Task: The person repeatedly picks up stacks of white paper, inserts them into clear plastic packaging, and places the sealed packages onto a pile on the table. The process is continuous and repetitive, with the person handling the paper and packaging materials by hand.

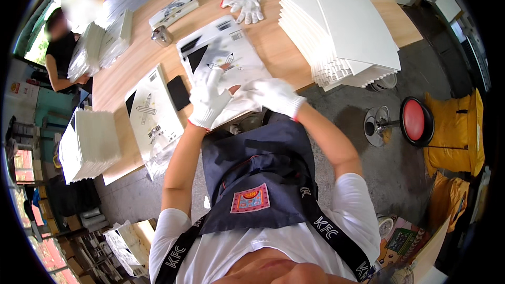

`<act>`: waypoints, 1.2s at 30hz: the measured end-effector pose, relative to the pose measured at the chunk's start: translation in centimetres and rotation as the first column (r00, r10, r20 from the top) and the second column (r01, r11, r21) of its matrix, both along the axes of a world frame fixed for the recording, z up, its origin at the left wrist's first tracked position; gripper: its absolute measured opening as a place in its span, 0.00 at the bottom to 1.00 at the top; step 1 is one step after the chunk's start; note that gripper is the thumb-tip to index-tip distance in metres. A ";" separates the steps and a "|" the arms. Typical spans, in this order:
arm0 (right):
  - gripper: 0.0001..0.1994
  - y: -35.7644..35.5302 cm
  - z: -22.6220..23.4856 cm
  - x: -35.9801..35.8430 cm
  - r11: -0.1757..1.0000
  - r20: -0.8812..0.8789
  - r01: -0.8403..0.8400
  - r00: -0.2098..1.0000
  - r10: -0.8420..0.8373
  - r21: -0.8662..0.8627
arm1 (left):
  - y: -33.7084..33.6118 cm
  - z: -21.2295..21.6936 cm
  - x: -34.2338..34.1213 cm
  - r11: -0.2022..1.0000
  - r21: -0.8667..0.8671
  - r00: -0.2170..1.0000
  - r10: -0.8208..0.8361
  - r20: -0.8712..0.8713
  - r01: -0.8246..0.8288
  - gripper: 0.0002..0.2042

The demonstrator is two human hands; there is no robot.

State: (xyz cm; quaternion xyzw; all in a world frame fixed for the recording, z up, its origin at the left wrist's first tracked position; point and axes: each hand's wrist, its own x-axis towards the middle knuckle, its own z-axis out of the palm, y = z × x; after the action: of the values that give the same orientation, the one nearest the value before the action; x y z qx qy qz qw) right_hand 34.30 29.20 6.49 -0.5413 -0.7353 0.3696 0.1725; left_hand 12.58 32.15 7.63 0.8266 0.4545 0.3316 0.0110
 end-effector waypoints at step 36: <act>0.15 -10.6 -1.0 7.1 0.770 -0.502 0.629 0.701 -0.506 0.102 | -11.8 1.5 10.4 0.696 -0.550 0.876 -0.457 0.155 0.461 0.39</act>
State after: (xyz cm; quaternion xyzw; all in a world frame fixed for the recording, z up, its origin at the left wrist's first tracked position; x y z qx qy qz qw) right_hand 41.40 18.58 5.52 -0.6148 -0.5124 0.3092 0.5137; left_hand 22.94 20.31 9.15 0.8702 0.3118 0.1691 0.3419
